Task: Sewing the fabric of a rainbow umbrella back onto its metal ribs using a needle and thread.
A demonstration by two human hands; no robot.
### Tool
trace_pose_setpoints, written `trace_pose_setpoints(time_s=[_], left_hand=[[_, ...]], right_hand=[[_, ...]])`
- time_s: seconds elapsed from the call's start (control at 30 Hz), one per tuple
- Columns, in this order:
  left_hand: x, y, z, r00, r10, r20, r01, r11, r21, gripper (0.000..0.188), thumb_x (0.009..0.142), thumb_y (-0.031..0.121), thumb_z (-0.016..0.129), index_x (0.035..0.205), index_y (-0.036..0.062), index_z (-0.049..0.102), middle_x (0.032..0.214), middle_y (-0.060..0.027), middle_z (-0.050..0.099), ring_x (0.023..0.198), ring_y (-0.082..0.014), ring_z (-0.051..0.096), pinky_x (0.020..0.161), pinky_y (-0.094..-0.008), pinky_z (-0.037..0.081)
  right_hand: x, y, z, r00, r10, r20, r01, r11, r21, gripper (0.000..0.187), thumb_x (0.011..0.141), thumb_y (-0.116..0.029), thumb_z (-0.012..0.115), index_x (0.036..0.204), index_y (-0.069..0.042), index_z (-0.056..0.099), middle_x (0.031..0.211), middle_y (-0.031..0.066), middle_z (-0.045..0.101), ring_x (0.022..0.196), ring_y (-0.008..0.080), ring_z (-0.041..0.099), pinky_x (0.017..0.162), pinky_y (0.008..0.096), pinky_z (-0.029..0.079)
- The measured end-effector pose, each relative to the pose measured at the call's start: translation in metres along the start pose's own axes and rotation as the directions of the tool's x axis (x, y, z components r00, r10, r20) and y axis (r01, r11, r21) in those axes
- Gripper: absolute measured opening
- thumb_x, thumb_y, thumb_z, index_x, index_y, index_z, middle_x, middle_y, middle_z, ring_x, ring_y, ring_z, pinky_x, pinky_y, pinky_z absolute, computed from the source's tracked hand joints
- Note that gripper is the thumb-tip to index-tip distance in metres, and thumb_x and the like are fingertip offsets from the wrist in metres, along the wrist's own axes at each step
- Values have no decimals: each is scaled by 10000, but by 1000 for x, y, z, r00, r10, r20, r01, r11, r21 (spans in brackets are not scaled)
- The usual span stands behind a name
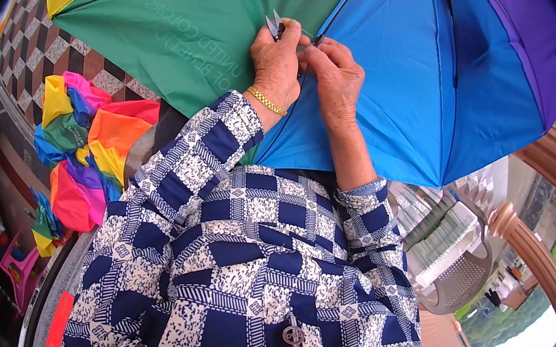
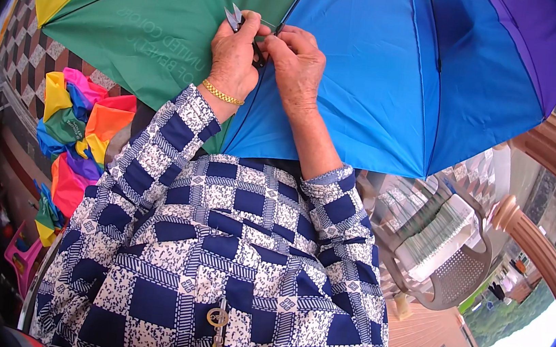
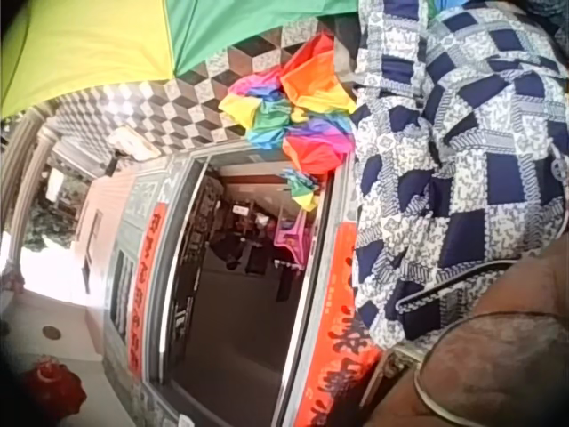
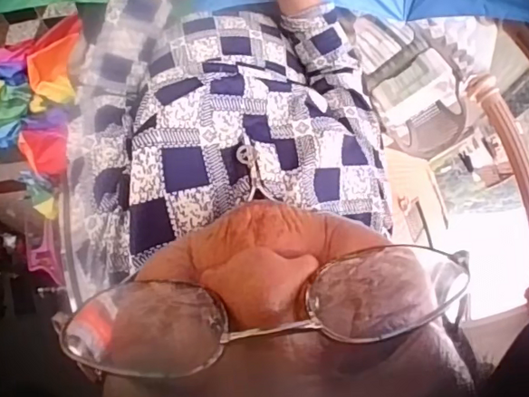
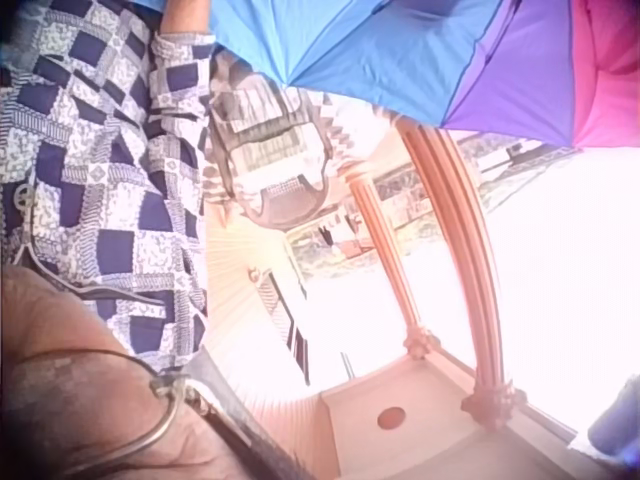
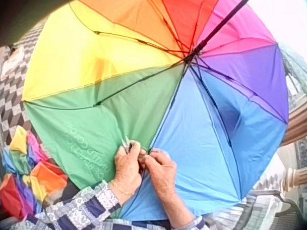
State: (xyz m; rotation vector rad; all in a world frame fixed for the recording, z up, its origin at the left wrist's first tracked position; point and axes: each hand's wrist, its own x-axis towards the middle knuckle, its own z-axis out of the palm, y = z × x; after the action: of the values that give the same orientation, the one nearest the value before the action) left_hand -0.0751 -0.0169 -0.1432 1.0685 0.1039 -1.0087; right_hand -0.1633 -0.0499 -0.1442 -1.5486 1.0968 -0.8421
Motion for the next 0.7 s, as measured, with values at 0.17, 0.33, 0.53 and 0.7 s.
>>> trace_pose_setpoints(time_s=[0.17,0.33,0.53,0.7], left_hand=[[-5,4,2,999,-37,10,37,998,-40,130,865,194,608,911,111,520,737,-10,558,529,-128,499,455,-251,345],[-4,-1,2,1000,-15,17,15,999,-29,123,861,180,612,915,105,531,732,-4,548,530,-112,486,461,-237,351],[-5,-6,4,997,67,39,-68,997,26,99,837,143,628,864,73,563,690,12,532,513,-88,454,459,-225,360],[-1,5,0,996,21,82,-39,973,227,95,818,127,637,841,58,576,661,8,535,500,-97,481,454,-229,374]], right_hand=[[1,0,-1,1000,-3,-1,3,1000,4,112,709,-98,651,728,11,665,885,105,632,922,176,564,743,283,471],[0,1,-2,1000,-9,-2,9,1000,0,118,705,-99,658,740,14,665,897,112,633,898,179,571,733,281,473],[-1,5,-1,999,27,-26,-27,999,-22,127,713,-105,659,756,15,664,905,116,634,880,183,580,731,283,473],[-1,5,-2,1000,18,-6,-18,1000,8,137,728,-117,657,772,14,661,876,116,635,837,182,594,707,286,479]])
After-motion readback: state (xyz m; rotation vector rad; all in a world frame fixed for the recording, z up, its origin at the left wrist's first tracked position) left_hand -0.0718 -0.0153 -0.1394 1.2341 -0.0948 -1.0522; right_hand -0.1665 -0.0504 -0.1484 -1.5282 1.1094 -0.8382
